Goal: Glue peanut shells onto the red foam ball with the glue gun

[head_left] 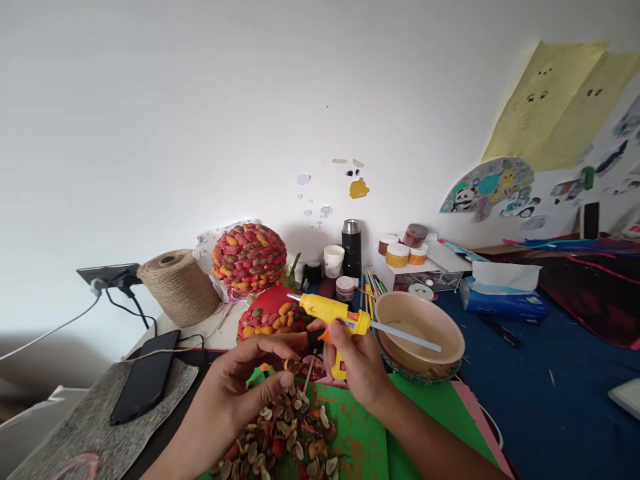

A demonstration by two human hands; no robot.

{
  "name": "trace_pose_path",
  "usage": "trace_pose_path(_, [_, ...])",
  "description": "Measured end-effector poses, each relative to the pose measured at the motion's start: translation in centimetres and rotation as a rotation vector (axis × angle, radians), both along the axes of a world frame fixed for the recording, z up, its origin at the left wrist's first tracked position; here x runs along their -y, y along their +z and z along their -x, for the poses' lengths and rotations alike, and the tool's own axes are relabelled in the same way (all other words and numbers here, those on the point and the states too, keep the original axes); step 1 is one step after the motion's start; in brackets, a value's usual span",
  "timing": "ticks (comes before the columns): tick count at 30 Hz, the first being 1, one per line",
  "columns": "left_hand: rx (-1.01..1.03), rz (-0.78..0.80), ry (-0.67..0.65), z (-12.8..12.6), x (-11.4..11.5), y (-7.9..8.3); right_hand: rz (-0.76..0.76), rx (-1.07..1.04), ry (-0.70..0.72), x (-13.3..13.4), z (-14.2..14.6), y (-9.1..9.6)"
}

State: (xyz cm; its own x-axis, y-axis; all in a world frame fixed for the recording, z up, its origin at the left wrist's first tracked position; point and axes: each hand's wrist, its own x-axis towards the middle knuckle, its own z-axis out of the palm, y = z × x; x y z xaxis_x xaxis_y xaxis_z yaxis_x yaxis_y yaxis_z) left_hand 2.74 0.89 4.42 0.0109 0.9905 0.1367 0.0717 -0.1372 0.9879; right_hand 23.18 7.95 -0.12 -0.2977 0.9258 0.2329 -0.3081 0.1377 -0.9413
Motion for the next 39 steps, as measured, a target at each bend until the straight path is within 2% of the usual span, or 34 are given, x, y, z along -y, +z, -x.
trace_pose_path(5, [-0.126,-0.001,-0.075,-0.3,-0.4,-0.5,0.008,-0.024,0.025,0.0,-0.4,-0.2])
trace_pose_path(10, [-0.132,-0.025,-0.077,-0.7,0.1,-0.4,0.018,-0.014,0.019,0.4,-0.4,0.2])
trace_pose_path(14, [-0.132,0.02,-0.085,-0.9,0.0,-0.8,0.0,-0.026,0.03,0.7,-0.1,0.3])
trace_pose_path(18, [-0.183,0.045,-0.193,-1.1,0.4,-0.5,0.02,-0.053,-0.016,0.4,0.1,0.0])
trace_pose_path(22, [-0.248,0.093,-0.407,-0.5,1.2,0.7,0.034,-0.032,-0.103,-0.2,-0.1,0.0])
trace_pose_path(23, [-0.233,0.082,-0.395,-0.1,1.1,1.0,0.035,-0.027,-0.107,-0.2,-0.1,0.1])
trace_pose_path(24, [-0.196,0.058,-0.312,0.2,0.8,1.2,0.037,-0.024,-0.094,-0.1,-0.2,0.2])
trace_pose_path(27, [0.102,-0.069,0.141,1.7,-1.2,1.5,0.021,-0.022,-0.016,0.4,-0.1,0.5])
trace_pose_path(29, [0.235,-0.064,0.281,2.7,-2.6,1.3,-0.016,-0.01,0.017,0.9,0.1,0.4])
trace_pose_path(33, [0.284,-0.08,0.347,3.8,-3.8,1.0,-0.023,-0.004,0.037,1.2,0.4,-0.4])
trace_pose_path(39, [0.201,-0.048,0.293,3.2,-3.0,0.8,-0.026,0.034,0.091,1.2,0.3,-0.7])
